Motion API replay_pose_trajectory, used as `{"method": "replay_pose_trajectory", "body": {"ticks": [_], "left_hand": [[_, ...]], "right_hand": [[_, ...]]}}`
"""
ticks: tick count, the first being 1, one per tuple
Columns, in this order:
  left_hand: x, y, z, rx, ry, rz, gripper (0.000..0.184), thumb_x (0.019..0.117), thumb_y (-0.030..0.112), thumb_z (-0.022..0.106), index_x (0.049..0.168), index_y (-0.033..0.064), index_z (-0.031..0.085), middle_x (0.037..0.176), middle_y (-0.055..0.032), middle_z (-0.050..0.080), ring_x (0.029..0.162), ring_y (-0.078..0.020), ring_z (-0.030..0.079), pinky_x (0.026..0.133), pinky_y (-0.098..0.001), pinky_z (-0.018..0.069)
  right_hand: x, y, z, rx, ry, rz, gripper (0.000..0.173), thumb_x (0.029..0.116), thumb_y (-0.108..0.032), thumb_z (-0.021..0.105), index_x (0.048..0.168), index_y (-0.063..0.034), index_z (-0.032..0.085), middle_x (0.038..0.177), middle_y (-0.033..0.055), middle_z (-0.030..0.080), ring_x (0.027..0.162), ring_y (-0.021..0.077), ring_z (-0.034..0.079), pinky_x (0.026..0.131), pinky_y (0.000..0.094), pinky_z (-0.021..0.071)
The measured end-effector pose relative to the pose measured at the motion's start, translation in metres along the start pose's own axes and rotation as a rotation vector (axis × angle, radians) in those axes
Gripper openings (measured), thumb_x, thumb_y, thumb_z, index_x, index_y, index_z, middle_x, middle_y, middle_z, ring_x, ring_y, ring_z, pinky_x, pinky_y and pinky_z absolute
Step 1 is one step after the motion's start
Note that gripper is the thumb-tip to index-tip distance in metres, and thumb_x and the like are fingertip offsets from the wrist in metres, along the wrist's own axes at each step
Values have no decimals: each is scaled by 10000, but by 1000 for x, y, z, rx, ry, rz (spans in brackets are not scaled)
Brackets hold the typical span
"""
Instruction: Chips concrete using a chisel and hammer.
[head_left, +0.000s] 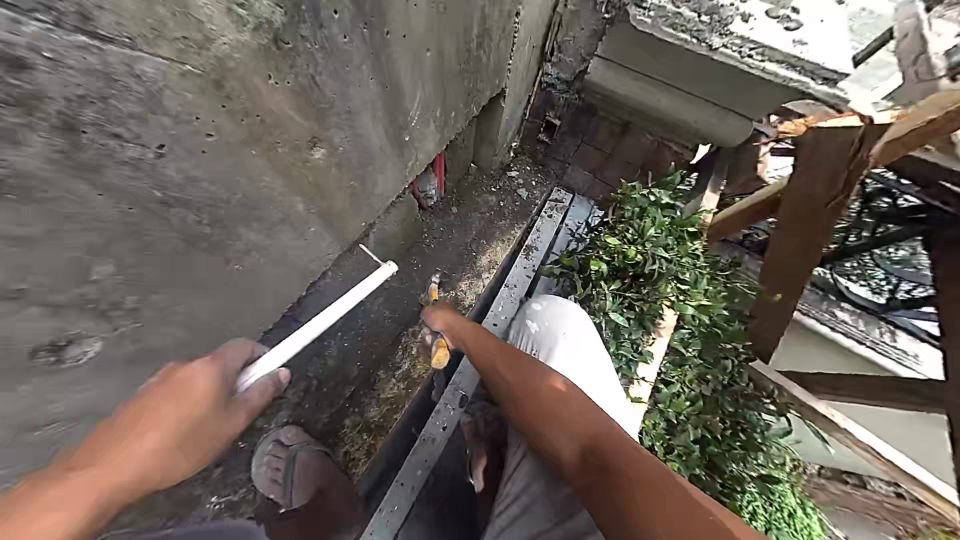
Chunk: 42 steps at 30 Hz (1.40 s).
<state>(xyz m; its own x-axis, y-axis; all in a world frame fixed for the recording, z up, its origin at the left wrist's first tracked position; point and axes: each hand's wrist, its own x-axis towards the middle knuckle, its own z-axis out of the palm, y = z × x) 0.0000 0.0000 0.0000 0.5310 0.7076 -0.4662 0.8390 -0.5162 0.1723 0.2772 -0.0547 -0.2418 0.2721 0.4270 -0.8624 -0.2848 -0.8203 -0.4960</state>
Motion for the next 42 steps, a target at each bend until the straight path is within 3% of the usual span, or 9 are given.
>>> {"method": "replay_pose_trajectory", "body": {"ticks": [2, 8, 13, 16, 21, 25, 31, 38, 42], "left_hand": [[13, -6, 5, 82, -5, -38, 357, 1004, 515, 585, 1143, 192, 644, 751, -47, 654, 678, -250, 656, 618, -527, 553], [81, 30, 5, 230, -221, -154, 461, 1072, 515, 413, 1135, 120, 642, 944, -141, 692, 923, -341, 694, 816, -583, 553], [144, 41, 49, 37, -326, -171, 516, 1091, 487, 398, 1241, 32, 588, 1000, -205, 667, 902, -358, 679, 826, -571, 548], [161, 42, 76, 35, -283, -169, 500, 1099, 470, 387, 1192, 28, 602, 956, -217, 665, 830, -373, 683, 752, -572, 562], [185, 20, 104, 182, -281, -116, 479, 1099, 434, 394, 1197, 24, 622, 1073, -267, 683, 1028, -449, 675, 870, -671, 516], [195, 14, 103, 199, -273, -91, 505, 1112, 403, 359, 1203, -14, 629, 1124, -315, 665, 1093, -502, 643, 909, -710, 479], [205, 2, 112, 187, -216, -125, 523, 1105, 443, 347, 1171, 30, 662, 1104, -304, 680, 1080, -504, 653, 879, -725, 486], [206, 50, 73, 285, -237, -178, 522, 1083, 458, 406, 1114, 24, 695, 1156, -255, 687, 1120, -431, 664, 898, -680, 514], [211, 65, 63, 395, -258, -187, 506, 1073, 464, 413, 1135, 54, 702, 1177, -222, 696, 1126, -403, 672, 889, -664, 527]], "right_hand": [[-1, -2, 2, -46, 3, -14, 355, 1048, -239, 496, 1339, -35, 496, 831, 95, 583, 584, 171, 586, 554, 345, 534], [-7, -10, 3, -100, 13, 41, 241, 992, -184, 565, 1173, -29, 603, 889, 110, 608, 643, 192, 625, 591, 365, 565], [-9, 0, 1, -90, -39, 88, 285, 1000, -134, 554, 1262, -23, 537, 904, 118, 602, 658, 203, 629, 589, 369, 568], [-19, -2, -5, -146, -32, 81, 345, 967, -111, 593, 1291, -8, 533, 972, 127, 592, 700, 204, 620, 626, 374, 564], [-3, 6, -14, -212, -75, 39, 240, 977, -174, 586, 1167, -27, 593, 894, 93, 590, 674, 184, 599, 617, 371, 548], [6, 10, -18, -164, -87, 55, 152, 985, -178, 579, 1074, -55, 583, 761, 48, 550, 567, 150, 558, 532, 329, 518], [0, 11, -10, -222, -45, 67, 140, 994, -198, 559, 1053, -72, 575, 757, 49, 541, 568, 156, 553, 534, 338, 520], [-15, -11, -13, -213, -11, -12, 246, 1005, -131, 533, 1202, 4, 592, 928, 111, 602, 686, 183, 614, 643, 361, 560], [-38, -25, -33, 46, 75, -110, 210, 999, -145, 528, 1143, -6, 593, 801, 100, 605, 573, 175, 603, 543, 344, 549]]}}
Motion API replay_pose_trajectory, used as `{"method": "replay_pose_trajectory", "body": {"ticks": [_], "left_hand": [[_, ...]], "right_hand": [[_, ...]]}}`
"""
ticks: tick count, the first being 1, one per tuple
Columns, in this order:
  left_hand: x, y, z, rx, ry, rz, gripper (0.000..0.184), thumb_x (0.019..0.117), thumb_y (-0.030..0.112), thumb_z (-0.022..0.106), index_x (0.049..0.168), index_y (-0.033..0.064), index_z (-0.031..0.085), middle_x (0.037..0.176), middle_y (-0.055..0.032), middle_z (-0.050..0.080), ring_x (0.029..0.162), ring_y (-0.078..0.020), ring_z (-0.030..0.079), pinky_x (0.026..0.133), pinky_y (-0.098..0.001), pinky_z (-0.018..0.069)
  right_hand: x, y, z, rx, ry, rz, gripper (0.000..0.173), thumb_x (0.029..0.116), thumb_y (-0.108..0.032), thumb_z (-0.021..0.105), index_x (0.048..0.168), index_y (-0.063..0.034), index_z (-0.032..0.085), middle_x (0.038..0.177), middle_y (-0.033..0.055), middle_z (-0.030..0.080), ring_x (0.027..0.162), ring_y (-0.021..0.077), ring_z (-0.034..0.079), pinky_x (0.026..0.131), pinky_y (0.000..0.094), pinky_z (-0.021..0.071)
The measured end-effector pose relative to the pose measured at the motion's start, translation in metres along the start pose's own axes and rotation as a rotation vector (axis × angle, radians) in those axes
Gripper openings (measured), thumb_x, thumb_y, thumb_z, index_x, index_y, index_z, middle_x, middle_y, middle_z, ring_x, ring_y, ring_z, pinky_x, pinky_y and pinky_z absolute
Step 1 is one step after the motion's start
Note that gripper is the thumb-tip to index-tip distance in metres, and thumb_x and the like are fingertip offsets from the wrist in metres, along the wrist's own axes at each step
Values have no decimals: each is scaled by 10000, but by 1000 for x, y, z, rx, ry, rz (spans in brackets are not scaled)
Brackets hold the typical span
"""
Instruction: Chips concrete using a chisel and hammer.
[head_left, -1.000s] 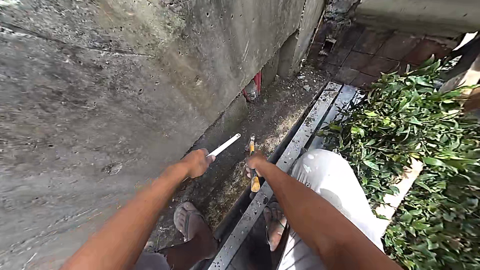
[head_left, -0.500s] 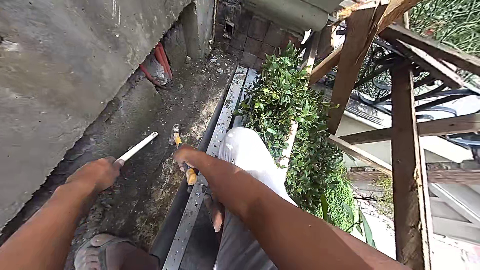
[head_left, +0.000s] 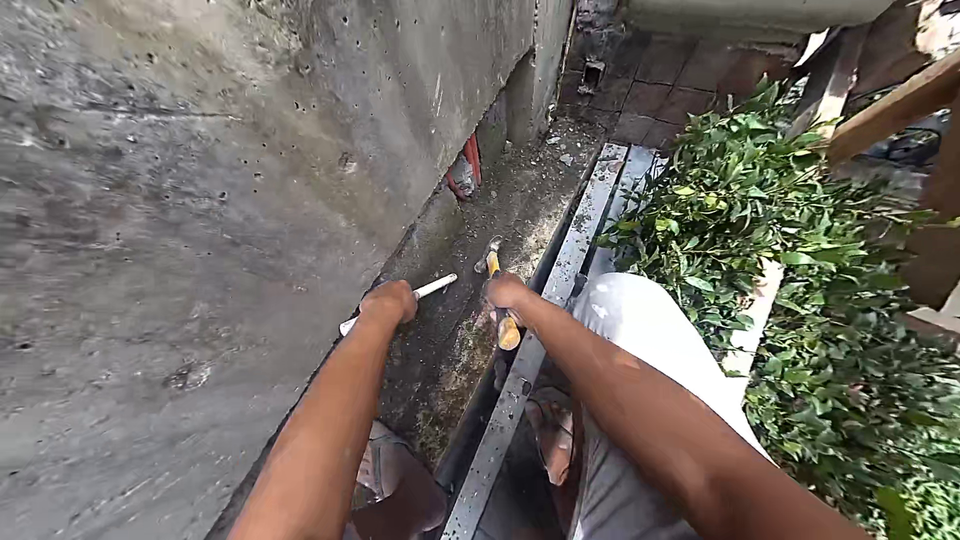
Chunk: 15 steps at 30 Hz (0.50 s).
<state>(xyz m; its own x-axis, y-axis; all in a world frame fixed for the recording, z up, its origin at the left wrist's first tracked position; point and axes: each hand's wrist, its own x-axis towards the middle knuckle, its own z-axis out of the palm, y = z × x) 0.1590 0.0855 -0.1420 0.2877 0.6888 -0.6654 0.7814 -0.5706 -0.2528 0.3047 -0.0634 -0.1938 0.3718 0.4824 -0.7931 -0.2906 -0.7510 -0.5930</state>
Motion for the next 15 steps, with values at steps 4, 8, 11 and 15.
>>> {"method": "replay_pose_trajectory", "body": {"ticks": [4, 8, 11, 15], "left_hand": [[5, 17, -11, 52, -3, -63, 497, 1060, 484, 437, 1115, 74, 711, 1178, -214, 699, 1113, -401, 675, 860, -671, 525], [-3, 56, -18, 220, 43, -79, 380, 1005, 444, 566, 1102, 108, 717, 1133, -195, 715, 1050, -404, 693, 777, -652, 542], [-6, 80, -27, 221, 35, -101, 289, 936, 331, 676, 1071, 82, 730, 1117, -204, 713, 1048, -415, 683, 773, -642, 544], [-2, 91, -33, 271, 9, -105, 252, 940, 293, 670, 1058, 77, 725, 1093, -195, 713, 1028, -399, 688, 760, -613, 549]], "right_hand": [[-13, -23, -24, 317, 103, -121, 336, 1097, -343, 477, 1124, -24, 579, 745, 76, 564, 526, 170, 575, 493, 340, 539], [-7, -32, -29, 555, 252, -241, 417, 1105, -459, 426, 1135, -58, 536, 777, 92, 563, 532, 210, 590, 489, 405, 563], [2, -31, -24, 694, 357, -278, 421, 1113, -460, 399, 1170, -56, 506, 761, 94, 547, 503, 222, 579, 471, 427, 567], [15, -1, 5, 556, 312, -108, 422, 1119, -427, 370, 1206, -33, 494, 772, 133, 560, 521, 246, 593, 497, 445, 563]]}}
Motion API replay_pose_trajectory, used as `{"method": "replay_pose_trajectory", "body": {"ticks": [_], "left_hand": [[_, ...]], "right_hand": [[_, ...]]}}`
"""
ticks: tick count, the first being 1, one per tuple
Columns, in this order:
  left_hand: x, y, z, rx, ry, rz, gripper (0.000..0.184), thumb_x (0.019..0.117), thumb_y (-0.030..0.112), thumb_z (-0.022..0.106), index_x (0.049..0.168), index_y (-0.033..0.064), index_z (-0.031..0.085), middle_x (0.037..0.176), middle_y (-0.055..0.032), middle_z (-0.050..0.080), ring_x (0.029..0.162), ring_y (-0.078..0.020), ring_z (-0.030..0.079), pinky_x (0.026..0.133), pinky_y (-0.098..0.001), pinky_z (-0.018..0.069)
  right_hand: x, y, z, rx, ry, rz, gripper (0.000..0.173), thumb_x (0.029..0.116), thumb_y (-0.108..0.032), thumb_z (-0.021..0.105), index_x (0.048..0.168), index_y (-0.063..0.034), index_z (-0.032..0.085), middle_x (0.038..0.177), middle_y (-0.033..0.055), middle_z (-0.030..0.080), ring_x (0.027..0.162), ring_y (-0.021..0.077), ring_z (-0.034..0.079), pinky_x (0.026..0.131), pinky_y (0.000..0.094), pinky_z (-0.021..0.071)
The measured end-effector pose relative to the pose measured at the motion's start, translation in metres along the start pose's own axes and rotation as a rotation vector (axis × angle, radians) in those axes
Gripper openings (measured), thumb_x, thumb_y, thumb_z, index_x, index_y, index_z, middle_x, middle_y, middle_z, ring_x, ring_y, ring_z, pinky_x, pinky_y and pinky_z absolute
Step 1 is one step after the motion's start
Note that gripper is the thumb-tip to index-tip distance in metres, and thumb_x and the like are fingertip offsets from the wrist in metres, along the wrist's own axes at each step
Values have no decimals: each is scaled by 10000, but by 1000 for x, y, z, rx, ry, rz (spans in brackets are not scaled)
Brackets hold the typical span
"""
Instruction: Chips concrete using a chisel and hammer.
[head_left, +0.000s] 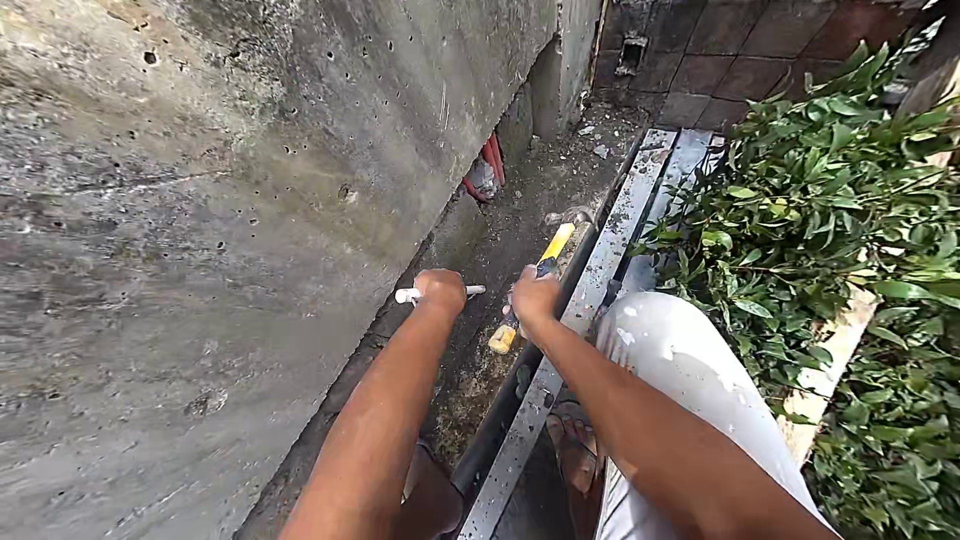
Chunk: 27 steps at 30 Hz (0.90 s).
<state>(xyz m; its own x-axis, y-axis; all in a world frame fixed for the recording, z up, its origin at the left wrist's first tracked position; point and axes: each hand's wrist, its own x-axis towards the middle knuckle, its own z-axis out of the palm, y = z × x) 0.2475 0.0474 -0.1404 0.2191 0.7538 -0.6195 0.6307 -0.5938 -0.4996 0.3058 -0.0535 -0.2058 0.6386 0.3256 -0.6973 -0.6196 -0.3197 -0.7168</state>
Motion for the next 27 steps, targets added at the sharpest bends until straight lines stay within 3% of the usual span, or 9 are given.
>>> {"method": "replay_pose_trajectory", "body": {"ticks": [3, 5, 12, 16, 23, 27], "left_hand": [[3, -2, 3, 17, -36, -34, 251, 947, 289, 661, 1054, 71, 725, 1101, -188, 711, 1039, -390, 686, 761, -605, 552], [6, -10, 11, 22, -40, -54, 251, 941, 293, 663, 1048, 76, 728, 1090, -187, 711, 1029, -386, 687, 754, -600, 553], [-7, -38, 0, -84, -28, -12, 421, 1051, 467, 474, 1129, 115, 692, 1131, -199, 707, 1053, -404, 691, 779, -642, 541], [-11, -37, -4, 0, 0, -66, 402, 1028, 465, 529, 1109, 116, 709, 1113, -199, 714, 1034, -411, 695, 751, -633, 546], [-4, -41, 23, -39, 4, -72, 415, 1056, 472, 450, 1139, 150, 697, 1124, -172, 721, 1043, -391, 702, 783, -620, 557], [-12, -46, 27, -29, 0, -75, 419, 1059, 465, 464, 1140, 124, 694, 1134, -189, 715, 1054, -404, 695, 792, -634, 547]], "right_hand": [[12, 39, -7, -237, -367, 269, 305, 1104, -334, 440, 1044, -55, 548, 669, 41, 518, 494, 161, 555, 476, 336, 526], [18, 40, -7, -233, -450, 352, 296, 1107, -312, 441, 1001, -62, 557, 642, 17, 496, 478, 136, 538, 453, 306, 513], [9, -4, -2, -9, -176, 210, 361, 1111, -408, 433, 1162, -61, 518, 791, 90, 540, 556, 202, 574, 509, 392, 546], [11, -8, -6, -4, -123, 159, 367, 1112, -419, 420, 1145, -66, 515, 768, 95, 549, 558, 215, 594, 515, 405, 557], [11, -24, -4, 85, -24, 8, 374, 1112, -421, 423, 1126, -60, 518, 738, 109, 576, 500, 225, 598, 462, 415, 560], [12, -10, 3, -37, -2, -71, 401, 1105, -435, 409, 1157, -55, 524, 727, 128, 597, 499, 259, 618, 476, 460, 571]]}}
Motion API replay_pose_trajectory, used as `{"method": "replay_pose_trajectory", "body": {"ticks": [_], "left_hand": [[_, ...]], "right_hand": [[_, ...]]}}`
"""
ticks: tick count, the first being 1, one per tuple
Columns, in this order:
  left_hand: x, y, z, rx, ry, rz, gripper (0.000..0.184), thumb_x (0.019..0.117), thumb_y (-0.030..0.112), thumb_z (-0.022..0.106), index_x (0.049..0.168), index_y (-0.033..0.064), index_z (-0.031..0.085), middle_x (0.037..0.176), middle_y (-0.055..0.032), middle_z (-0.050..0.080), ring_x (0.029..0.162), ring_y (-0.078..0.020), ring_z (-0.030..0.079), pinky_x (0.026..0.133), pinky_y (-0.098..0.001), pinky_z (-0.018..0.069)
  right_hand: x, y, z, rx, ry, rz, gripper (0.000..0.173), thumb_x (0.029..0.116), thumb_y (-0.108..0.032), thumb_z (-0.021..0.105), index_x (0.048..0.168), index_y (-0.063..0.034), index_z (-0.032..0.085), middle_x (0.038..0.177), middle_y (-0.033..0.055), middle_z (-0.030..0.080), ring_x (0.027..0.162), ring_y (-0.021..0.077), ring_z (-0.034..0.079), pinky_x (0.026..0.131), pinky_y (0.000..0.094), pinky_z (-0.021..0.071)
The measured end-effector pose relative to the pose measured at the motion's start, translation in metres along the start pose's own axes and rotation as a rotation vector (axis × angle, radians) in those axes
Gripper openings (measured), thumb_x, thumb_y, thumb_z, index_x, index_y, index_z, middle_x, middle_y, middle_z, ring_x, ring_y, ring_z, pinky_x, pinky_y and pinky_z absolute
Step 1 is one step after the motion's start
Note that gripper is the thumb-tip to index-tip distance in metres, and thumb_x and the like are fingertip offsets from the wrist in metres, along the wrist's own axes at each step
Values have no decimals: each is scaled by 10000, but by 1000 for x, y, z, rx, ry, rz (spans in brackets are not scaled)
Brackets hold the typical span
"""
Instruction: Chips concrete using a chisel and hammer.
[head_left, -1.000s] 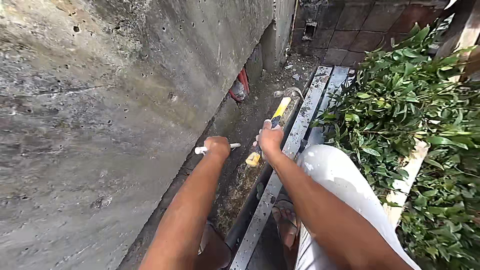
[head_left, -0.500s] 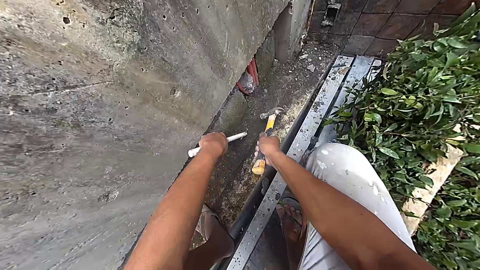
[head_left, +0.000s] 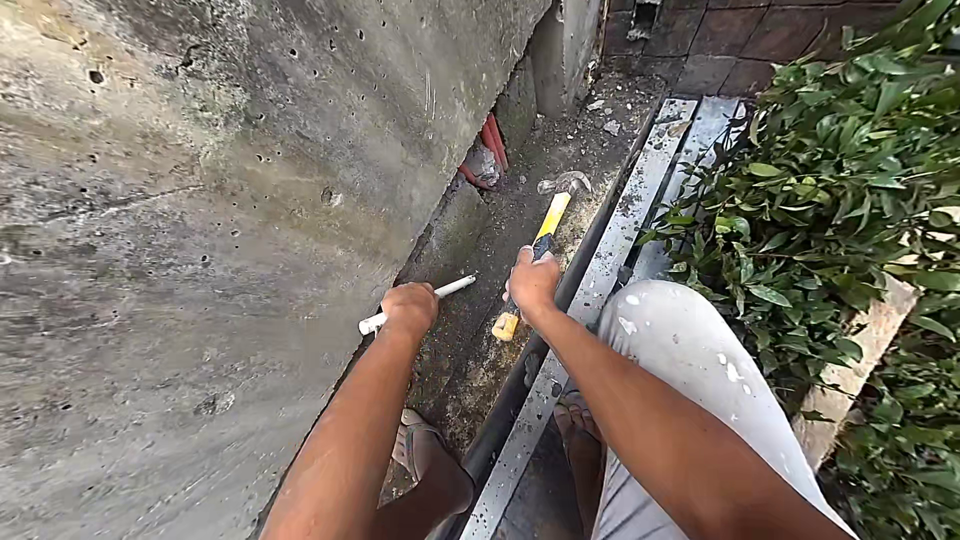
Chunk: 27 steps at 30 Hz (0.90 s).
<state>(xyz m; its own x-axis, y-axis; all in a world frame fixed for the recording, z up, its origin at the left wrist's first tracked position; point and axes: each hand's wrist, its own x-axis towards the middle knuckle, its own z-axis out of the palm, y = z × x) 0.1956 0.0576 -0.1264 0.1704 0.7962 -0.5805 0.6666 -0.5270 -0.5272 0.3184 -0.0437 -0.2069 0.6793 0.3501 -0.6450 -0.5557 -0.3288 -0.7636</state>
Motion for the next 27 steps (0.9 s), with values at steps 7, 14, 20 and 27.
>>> {"method": "replay_pose_trajectory", "body": {"ticks": [7, 14, 20, 27], "left_hand": [[4, -6, 13, -61, -23, -34, 439, 1064, 479, 424, 1182, 143, 682, 1181, -167, 709, 1090, -377, 693, 819, -615, 558], [5, -21, 42, -172, -63, -43, 525, 1081, 538, 336, 1240, 165, 669, 1224, -163, 702, 1138, -375, 680, 869, -625, 547], [2, -18, 39, -152, -73, -53, 518, 1079, 538, 341, 1241, 168, 665, 1229, -159, 700, 1140, -367, 681, 865, -616, 550], [4, -15, 37, -129, -59, -62, 493, 1075, 523, 357, 1213, 168, 671, 1211, -146, 708, 1123, -355, 688, 849, -606, 554]], "right_hand": [[-15, 34, 4, -425, -476, 331, 332, 1067, -380, 514, 1153, -62, 558, 705, 79, 558, 505, 183, 579, 480, 361, 539], [-6, -20, 1, -158, -113, -101, 369, 1100, -394, 441, 1121, -43, 553, 714, 127, 603, 510, 258, 616, 492, 455, 558], [-6, 24, 7, -453, -342, 80, 361, 1087, -356, 448, 1206, -26, 532, 797, 145, 607, 565, 242, 626, 534, 432, 566], [-3, -10, -2, -282, -275, 58, 386, 1092, -412, 454, 1138, -48, 575, 776, 125, 615, 563, 236, 634, 527, 425, 573]]}}
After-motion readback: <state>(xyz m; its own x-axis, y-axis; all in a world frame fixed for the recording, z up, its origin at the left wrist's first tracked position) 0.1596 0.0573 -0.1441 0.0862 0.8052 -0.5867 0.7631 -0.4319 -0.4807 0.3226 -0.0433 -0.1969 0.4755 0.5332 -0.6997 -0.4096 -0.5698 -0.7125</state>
